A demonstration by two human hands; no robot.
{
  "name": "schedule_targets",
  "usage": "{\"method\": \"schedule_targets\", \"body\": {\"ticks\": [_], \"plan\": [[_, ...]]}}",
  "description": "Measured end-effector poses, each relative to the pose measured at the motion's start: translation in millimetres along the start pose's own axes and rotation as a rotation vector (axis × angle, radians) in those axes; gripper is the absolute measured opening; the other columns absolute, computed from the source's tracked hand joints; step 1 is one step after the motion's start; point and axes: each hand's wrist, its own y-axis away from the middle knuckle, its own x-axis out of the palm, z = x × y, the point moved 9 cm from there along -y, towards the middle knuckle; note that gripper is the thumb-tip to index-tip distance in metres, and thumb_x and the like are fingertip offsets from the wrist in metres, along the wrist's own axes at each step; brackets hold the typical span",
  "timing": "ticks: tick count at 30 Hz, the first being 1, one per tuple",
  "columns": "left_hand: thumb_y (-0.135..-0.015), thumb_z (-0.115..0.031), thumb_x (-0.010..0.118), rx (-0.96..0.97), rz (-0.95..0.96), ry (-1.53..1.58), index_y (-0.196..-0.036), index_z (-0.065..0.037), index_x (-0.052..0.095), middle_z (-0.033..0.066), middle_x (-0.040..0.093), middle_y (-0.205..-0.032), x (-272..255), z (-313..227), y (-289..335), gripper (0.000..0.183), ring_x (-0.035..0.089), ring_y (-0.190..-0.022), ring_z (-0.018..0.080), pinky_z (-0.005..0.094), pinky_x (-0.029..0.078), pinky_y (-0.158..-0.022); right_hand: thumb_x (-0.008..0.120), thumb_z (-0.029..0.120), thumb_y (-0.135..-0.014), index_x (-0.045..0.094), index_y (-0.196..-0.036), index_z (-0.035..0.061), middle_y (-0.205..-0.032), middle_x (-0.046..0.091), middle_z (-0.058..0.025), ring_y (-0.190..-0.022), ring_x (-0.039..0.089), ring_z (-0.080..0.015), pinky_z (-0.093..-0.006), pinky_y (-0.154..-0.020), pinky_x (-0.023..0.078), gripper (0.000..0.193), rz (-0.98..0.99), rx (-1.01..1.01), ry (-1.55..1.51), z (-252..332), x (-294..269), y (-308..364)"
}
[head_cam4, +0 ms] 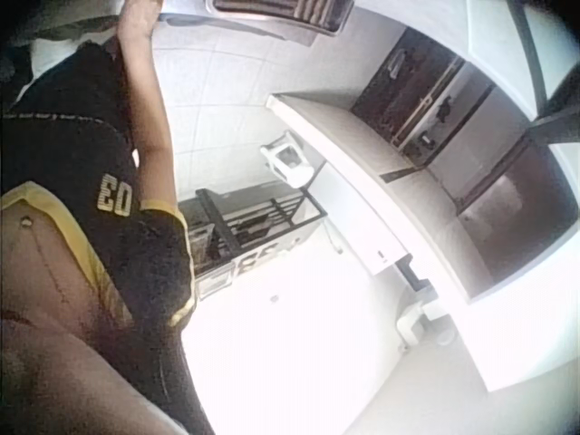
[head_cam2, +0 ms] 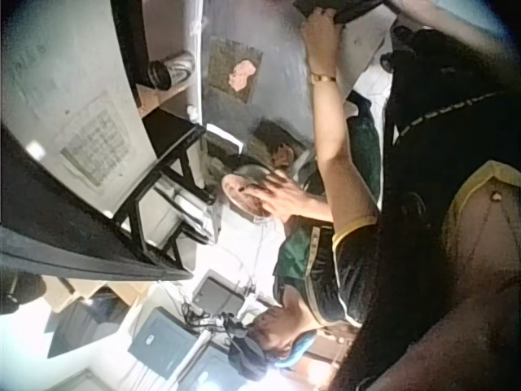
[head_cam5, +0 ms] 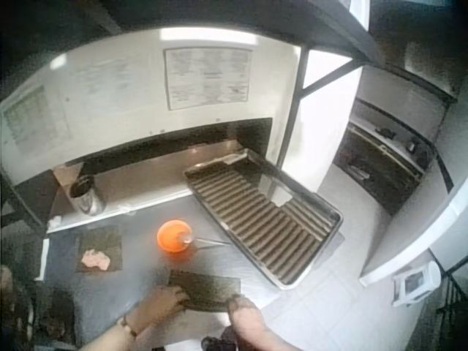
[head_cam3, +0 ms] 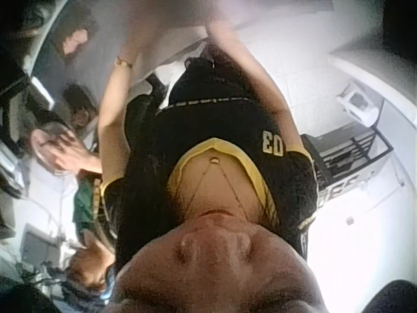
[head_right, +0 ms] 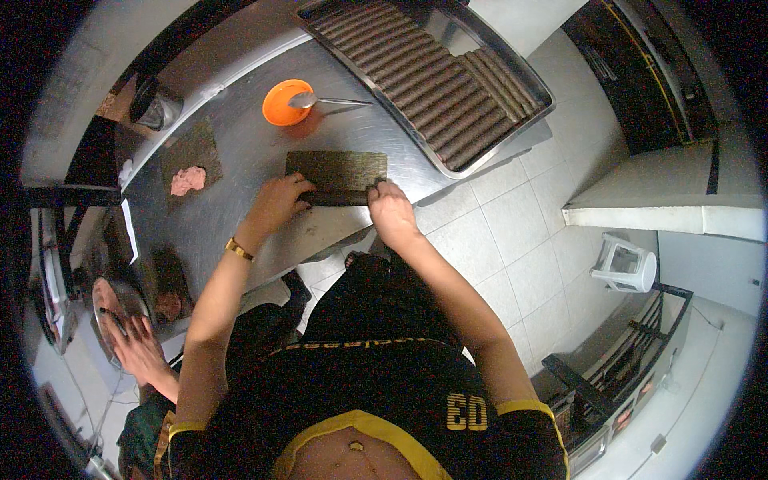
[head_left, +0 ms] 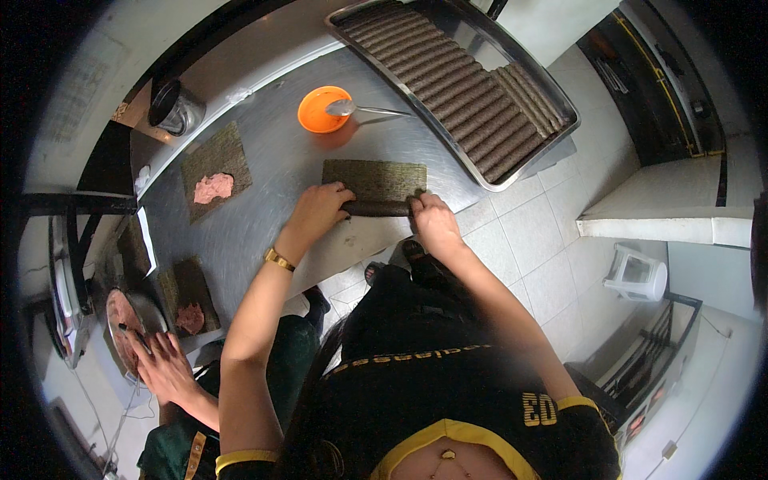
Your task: The person spreads a pink paste onto sheets of nori using a spoon, then rolls the nori into cylindrical shapes and places them on a metal tray. The process is repeated multiple times.
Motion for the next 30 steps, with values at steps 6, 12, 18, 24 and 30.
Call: {"method": "schedule_targets", "body": {"ticks": [6, 12, 18, 24, 30], "plan": [[-0.064, -0.015, 0.078, -0.019, 0.134, 0.142, -0.103, -0.010, 0.060, 0.0072, 0.066, -0.093, 8.1, 21.9, -23.2, 0.043, 0.062, -0.091, 0.0281, 0.0401, 0.050, -0.077, 0.052, 0.009, -0.077, 0.058, -0.098, -0.0016, -0.101, 0.055, -0.0149, -0.097, 0.055, -0.0292, -0.0372, -0.085, 0.046, 0.023, -0.170, -0.246, -0.094, 48.9, -11.5, -12.3], [-0.063, -0.017, 0.079, -0.031, 0.243, 0.176, -0.108, -0.010, 0.058, 0.0094, 0.065, -0.097, 7.5, 24.7, -31.4, 0.051, 0.061, -0.092, 0.0284, 0.0392, 0.049, -0.078, 0.053, 0.011, -0.077, 0.057, -0.106, -0.0038, -0.103, 0.055, -0.0148, -0.098, 0.053, -0.0277, -0.0347, -0.088, 0.044, 0.033, -0.180, -0.394, 0.049, 79.9, 8.9, -23.5], [-0.068, -0.019, 0.076, 0.138, -0.070, -0.119, -0.107, -0.008, 0.060, 0.0095, 0.062, -0.100, -8.0, 9.7, -3.8, 0.044, 0.060, -0.095, 0.0285, 0.0397, 0.048, -0.082, 0.055, 0.011, -0.075, 0.057, -0.108, -0.0047, -0.098, 0.054, -0.0149, -0.097, 0.052, -0.0279, -0.0343, -0.088, 0.043, 0.037, -0.096, -0.329, 0.021, 73.1, 19.0, -33.7], [-0.073, -0.018, 0.070, 0.073, -0.065, -0.170, -0.108, -0.007, 0.060, 0.0100, 0.062, -0.098, 3.0, 17.0, 0.6, 0.038, 0.060, -0.094, 0.0297, 0.0402, 0.048, -0.083, 0.057, 0.009, -0.074, 0.057, -0.107, -0.0049, -0.098, 0.055, -0.0148, -0.097, 0.053, -0.0282, -0.0340, -0.086, 0.044, 0.036, -0.083, -0.332, 0.058, 68.6, 20.1, -36.6], [-0.074, -0.018, 0.070, 0.039, -0.034, -0.170, -0.102, -0.009, 0.062, 0.0074, 0.063, -0.094, -0.4, 16.3, -2.7, 0.030, 0.062, -0.090, 0.0282, 0.0394, 0.049, -0.079, 0.054, 0.004, -0.076, 0.056, -0.096, -0.0026, -0.094, 0.054, -0.0156, -0.094, 0.054, -0.0299, -0.0370, -0.083, 0.046, 0.021, -0.111, -0.162, -0.018, 36.3, 19.4, -28.7]]}}
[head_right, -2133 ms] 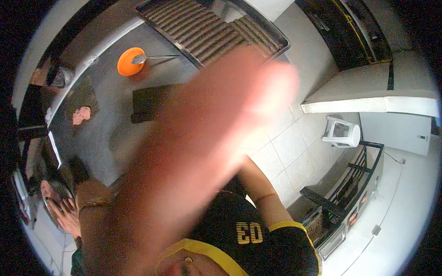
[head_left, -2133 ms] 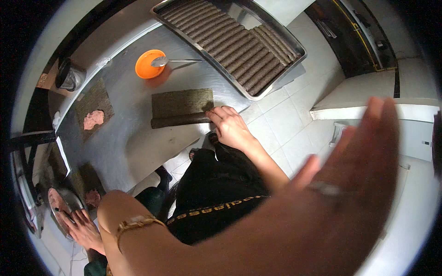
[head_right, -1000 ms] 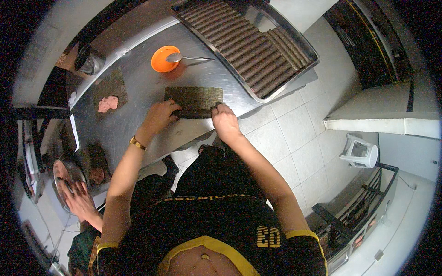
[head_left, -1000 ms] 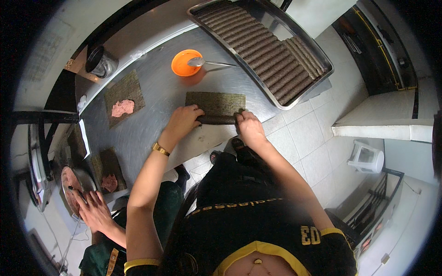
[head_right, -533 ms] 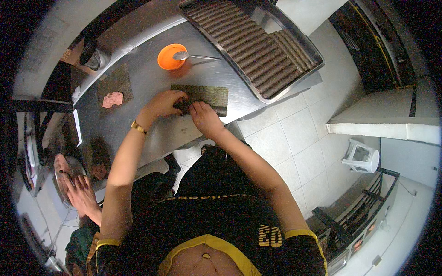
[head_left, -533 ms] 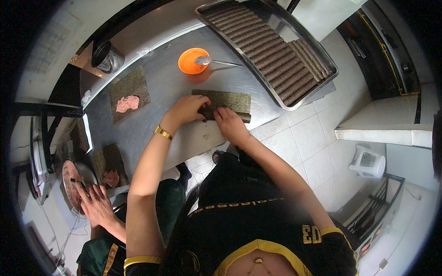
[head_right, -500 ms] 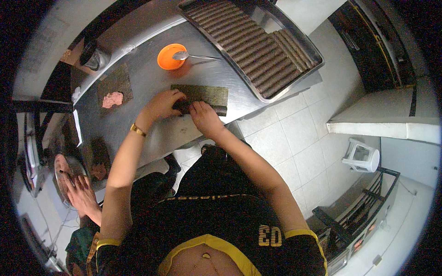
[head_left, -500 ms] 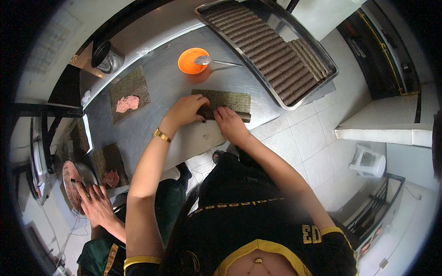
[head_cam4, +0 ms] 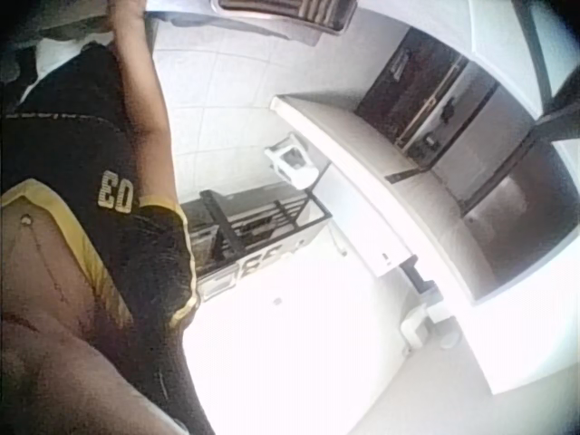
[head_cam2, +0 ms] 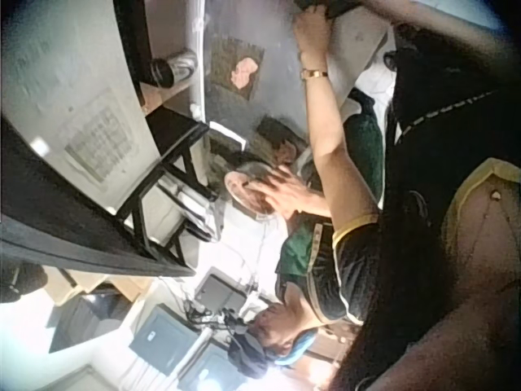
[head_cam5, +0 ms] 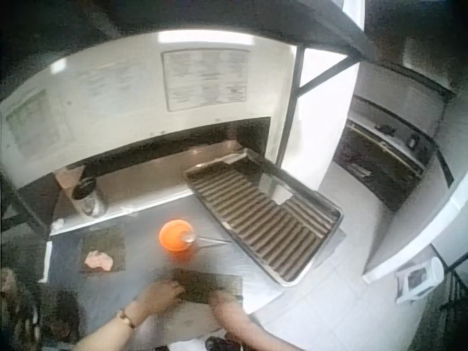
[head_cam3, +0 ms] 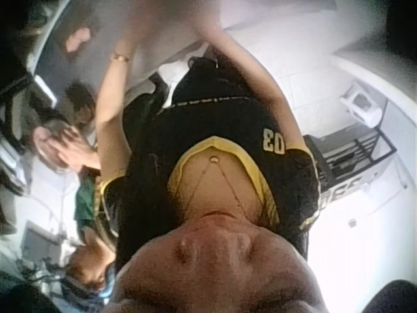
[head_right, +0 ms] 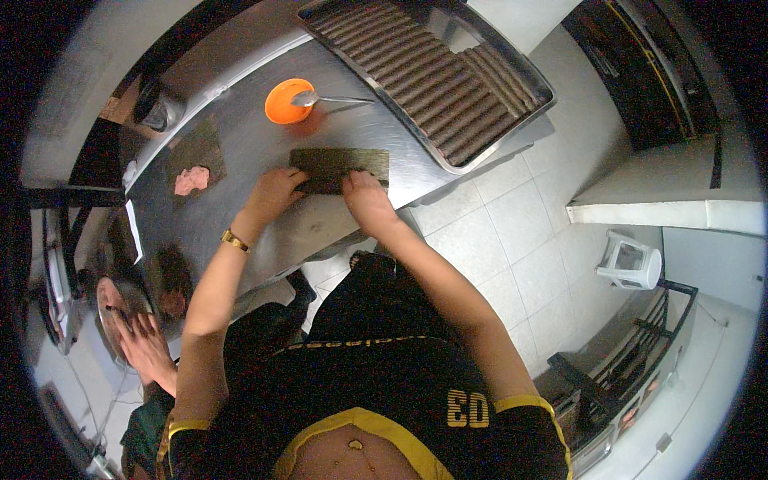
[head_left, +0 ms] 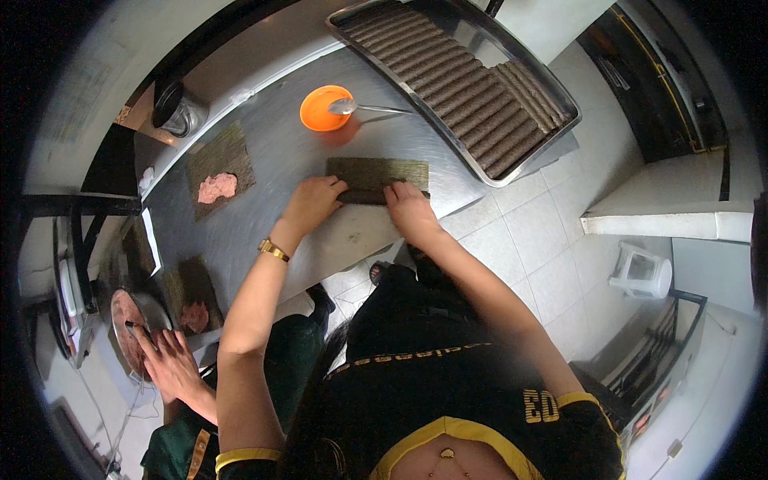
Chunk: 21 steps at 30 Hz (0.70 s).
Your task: The person spreads a pink paste onto sheets of nori using a spoon, then rolls the nori into cylindrical shapes and places them on a metal tray. The process is repeated multiple times.
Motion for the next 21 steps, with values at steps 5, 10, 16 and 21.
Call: {"method": "schedule_targets", "body": {"ticks": [5, 10, 16, 21], "plan": [[-0.074, -0.018, 0.071, 0.004, 0.014, 0.004, -0.101, -0.011, 0.063, 0.0066, 0.063, -0.095, 4.0, 6.1, -3.8, 0.029, 0.062, -0.091, 0.0289, 0.0405, 0.050, -0.078, 0.054, 0.004, -0.076, 0.055, -0.092, -0.0016, -0.090, 0.054, -0.0157, -0.091, 0.055, -0.0309, -0.0395, -0.081, 0.047, 0.017, -0.030, 0.076, -0.045, -22.9, -17.5, 17.7], [-0.071, -0.016, 0.072, 0.031, 0.129, 0.084, -0.104, -0.011, 0.063, 0.0082, 0.064, -0.101, 4.4, 15.5, -19.5, 0.034, 0.061, -0.094, 0.0308, 0.0421, 0.049, -0.080, 0.052, 0.005, -0.076, 0.055, -0.094, -0.0012, -0.092, 0.054, -0.0138, -0.092, 0.054, -0.0302, -0.0387, -0.082, 0.046, 0.019, 0.013, 0.127, -0.024, -26.0, -27.6, 13.5], [-0.068, -0.013, 0.073, -0.092, 0.362, 0.239, -0.105, -0.010, 0.061, 0.0106, 0.066, -0.101, 2.0, 22.7, -39.4, 0.039, 0.060, -0.098, 0.0315, 0.0423, 0.048, -0.083, 0.051, 0.012, -0.078, 0.057, -0.103, -0.0010, -0.096, 0.054, -0.0123, -0.095, 0.053, -0.0268, -0.0353, -0.086, 0.044, 0.029, -0.187, -0.247, 0.078, 29.4, -24.3, -11.1], [-0.067, -0.015, 0.074, 0.012, 0.121, 0.175, -0.106, -0.009, 0.060, 0.0097, 0.064, -0.099, -10.2, 15.3, -32.1, 0.042, 0.060, -0.096, 0.0306, 0.0410, 0.049, -0.081, 0.051, 0.012, -0.077, 0.055, -0.107, -0.0034, -0.099, 0.054, -0.0131, -0.096, 0.053, -0.0261, -0.0335, -0.087, 0.043, 0.033, -0.038, -0.178, 0.114, 24.8, -3.3, -22.8]]}}
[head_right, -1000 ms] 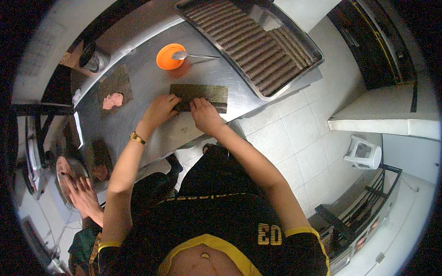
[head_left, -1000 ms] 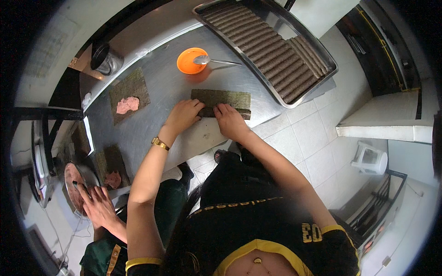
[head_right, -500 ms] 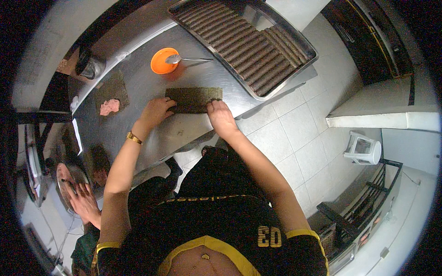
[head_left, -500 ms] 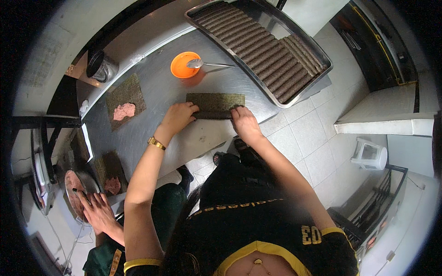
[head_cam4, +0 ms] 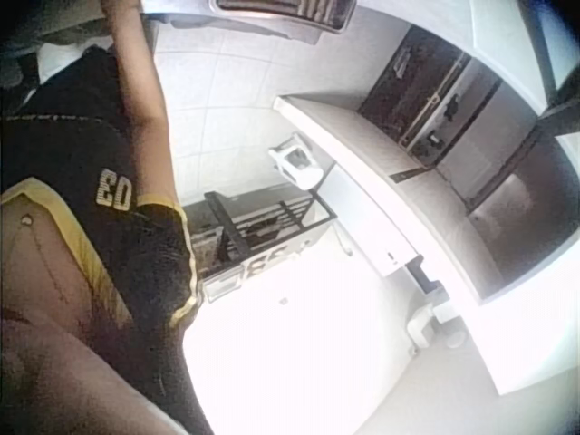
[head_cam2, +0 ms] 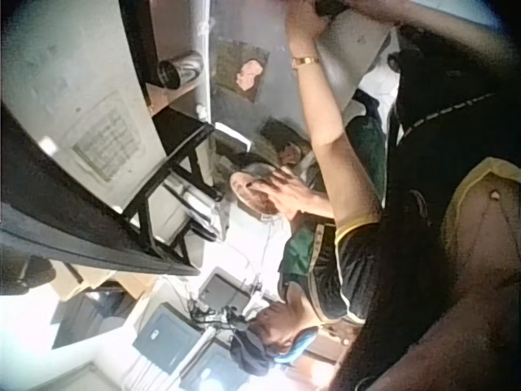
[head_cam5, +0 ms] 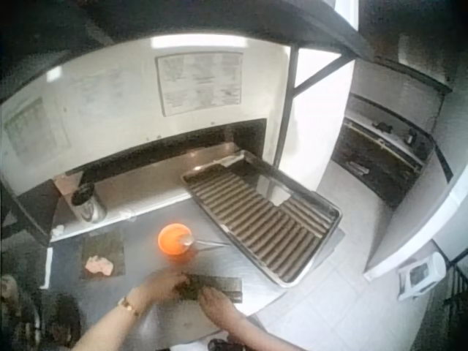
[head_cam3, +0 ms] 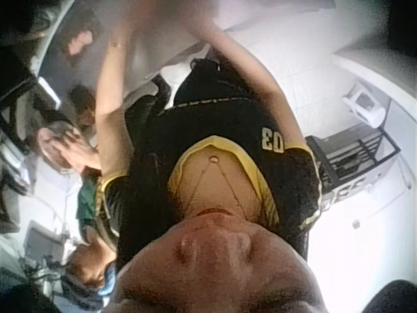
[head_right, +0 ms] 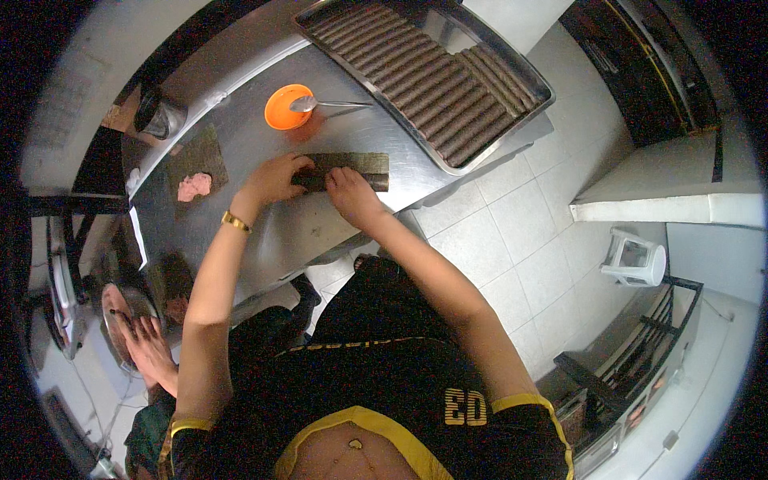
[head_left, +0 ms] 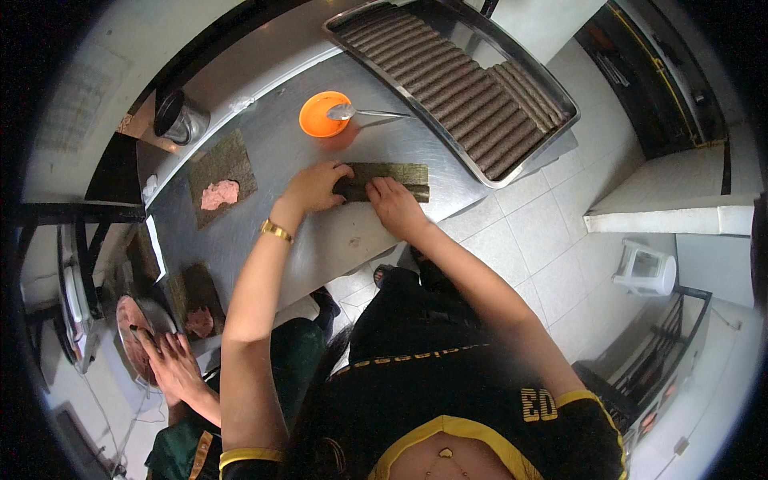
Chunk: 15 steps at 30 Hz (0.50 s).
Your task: The person spreads a pink paste onto sheets of nori using a spoon, then rolls the nori into cylindrical shapes and places them on a metal tray. The process is repeated multiple times.
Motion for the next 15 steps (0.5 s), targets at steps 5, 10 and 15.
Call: {"method": "schedule_targets", "body": {"ticks": [5, 10, 15], "plan": [[-0.070, -0.018, 0.073, 0.077, -0.209, -0.221, -0.103, -0.007, 0.060, 0.0079, 0.061, -0.094, 6.6, -15.7, 18.3, 0.037, 0.061, -0.090, 0.0291, 0.0406, 0.050, -0.078, 0.049, 0.008, -0.078, 0.053, -0.115, -0.0065, -0.107, 0.054, -0.0164, -0.100, 0.052, -0.0281, -0.0342, -0.091, 0.043, 0.040, 0.089, 0.031, -0.042, -4.0, 6.8, -1.5], [-0.075, -0.017, 0.069, -0.012, -0.150, -0.258, -0.101, -0.008, 0.060, 0.0080, 0.061, -0.094, 10.7, -14.4, 21.4, 0.029, 0.062, -0.090, 0.0277, 0.0386, 0.051, -0.077, 0.050, 0.009, -0.080, 0.055, -0.113, -0.0055, -0.108, 0.054, -0.0173, -0.100, 0.053, -0.0291, -0.0353, -0.089, 0.044, 0.036, 0.156, 0.062, 0.005, -9.8, 11.8, 0.7], [-0.077, -0.016, 0.066, -0.035, -0.114, -0.232, -0.102, -0.008, 0.061, 0.0085, 0.062, -0.098, 13.7, -9.5, 20.8, 0.027, 0.063, -0.090, 0.0278, 0.0387, 0.051, -0.077, 0.052, 0.007, -0.078, 0.057, -0.096, -0.0004, -0.093, 0.055, -0.0139, -0.094, 0.054, -0.0282, -0.0365, -0.082, 0.046, 0.020, -0.022, 0.204, -0.071, -31.2, 0.5, 19.7]]}}
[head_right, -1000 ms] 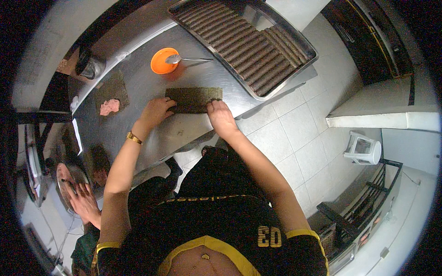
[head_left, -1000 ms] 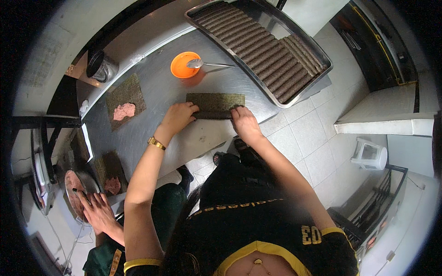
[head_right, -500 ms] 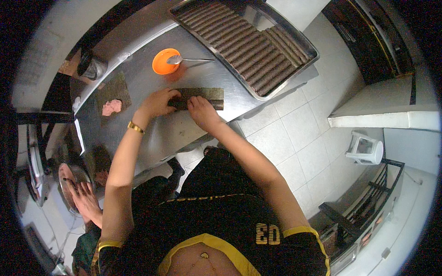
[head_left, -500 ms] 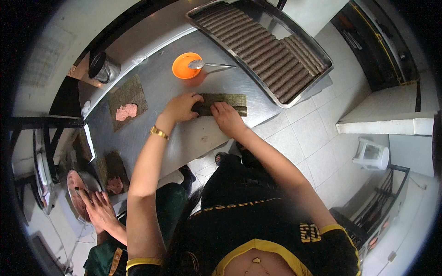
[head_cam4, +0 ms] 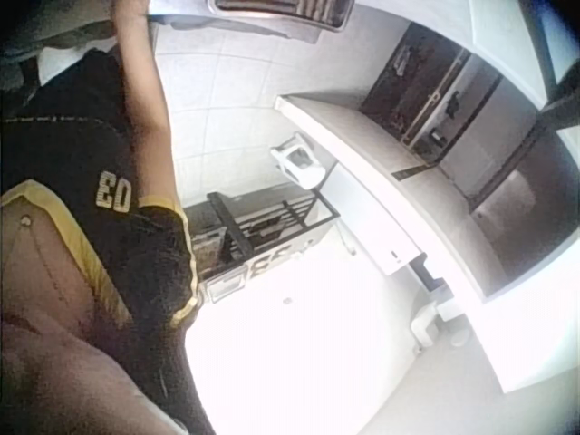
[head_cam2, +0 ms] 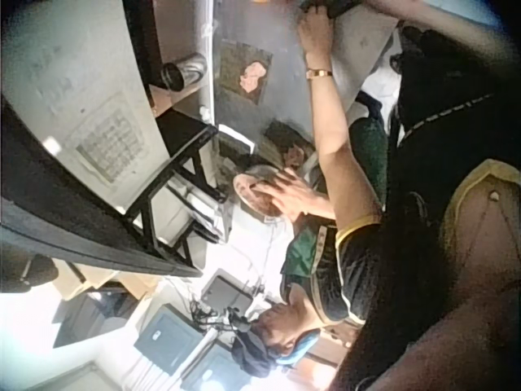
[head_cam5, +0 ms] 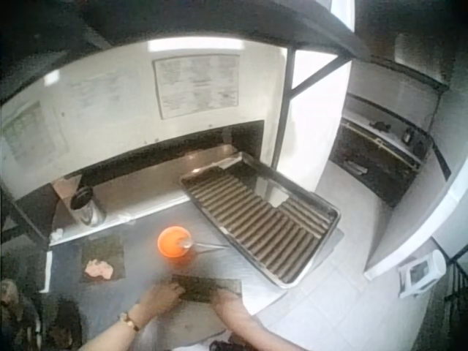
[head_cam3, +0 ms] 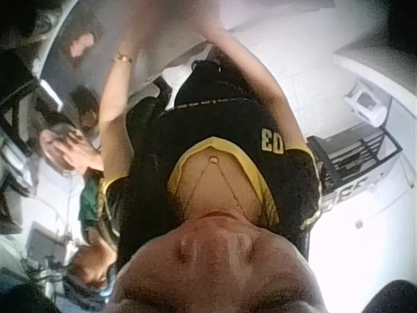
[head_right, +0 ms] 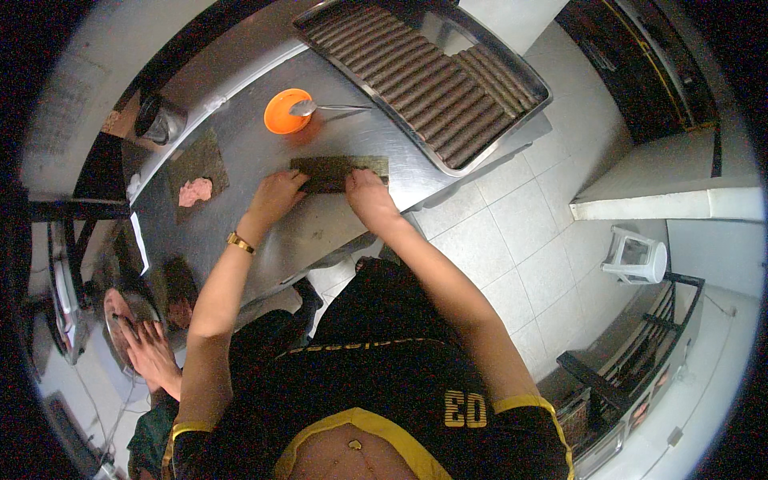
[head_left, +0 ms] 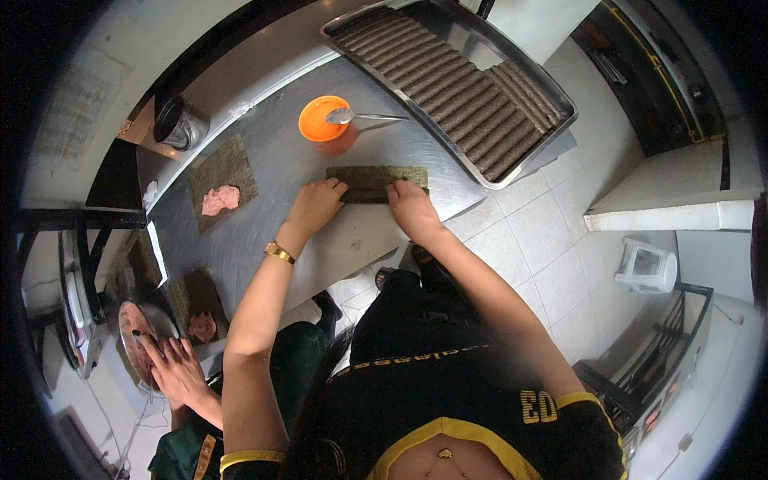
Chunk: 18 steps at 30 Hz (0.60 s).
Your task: The person spreads a pink paste onto sheets of nori using a spoon, then rolls the nori into cylindrical shapes and places them on a metal tray. The process is repeated multiple times.
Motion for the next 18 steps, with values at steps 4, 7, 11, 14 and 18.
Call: {"method": "schedule_targets", "body": {"ticks": [4, 7, 11, 14, 18], "plan": [[-0.077, -0.016, 0.067, 0.009, 0.025, 0.014, -0.101, -0.009, 0.062, 0.0089, 0.063, -0.100, 2.4, 1.6, -2.4, 0.025, 0.063, -0.090, 0.0288, 0.0396, 0.051, -0.077, 0.052, 0.006, -0.078, 0.057, -0.094, -0.0009, -0.091, 0.054, -0.0151, -0.092, 0.055, -0.0298, -0.0384, -0.080, 0.047, 0.018, -0.013, 0.077, -0.058, -17.5, -14.1, 15.5], [-0.076, -0.017, 0.068, 0.040, 0.019, 0.019, -0.099, -0.010, 0.064, 0.0088, 0.063, -0.099, -1.2, 2.3, -7.5, 0.024, 0.063, -0.089, 0.0292, 0.0401, 0.051, -0.077, 0.054, 0.006, -0.078, 0.057, -0.097, -0.0019, -0.093, 0.054, -0.0151, -0.092, 0.055, -0.0309, -0.0389, -0.081, 0.047, 0.021, 0.000, 0.112, -0.049, -29.8, -21.2, 25.6], [-0.070, -0.017, 0.072, 0.117, -0.005, 0.096, -0.097, -0.011, 0.066, 0.0081, 0.064, -0.096, -1.8, 6.8, -19.0, 0.028, 0.063, -0.088, 0.0298, 0.0411, 0.051, -0.077, 0.055, 0.006, -0.078, 0.057, -0.100, -0.0026, -0.095, 0.055, -0.0156, -0.093, 0.055, -0.0319, -0.0395, -0.083, 0.047, 0.024, 0.083, 0.173, 0.021, -35.5, -21.1, 23.5], [-0.065, -0.016, 0.075, 0.113, 0.157, 0.136, -0.098, -0.012, 0.067, 0.0088, 0.065, -0.096, 13.8, 21.5, -35.0, 0.034, 0.063, -0.089, 0.0295, 0.0409, 0.050, -0.077, 0.053, 0.008, -0.078, 0.057, -0.097, -0.0018, -0.098, 0.056, -0.0151, -0.096, 0.055, -0.0294, -0.0383, -0.085, 0.046, 0.022, -0.008, 0.000, -0.036, -6.8, -22.3, 4.5], [-0.067, -0.014, 0.073, -0.019, 0.371, 0.264, -0.102, -0.011, 0.065, 0.0120, 0.066, -0.095, 8.5, 21.2, -43.2, 0.036, 0.062, -0.091, 0.0304, 0.0412, 0.049, -0.077, 0.050, 0.012, -0.080, 0.057, -0.109, -0.0034, -0.107, 0.056, -0.0151, -0.100, 0.054, -0.0281, -0.0363, -0.091, 0.043, 0.033, -0.082, -0.308, 0.150, 36.5, -13.0, -12.3]]}}
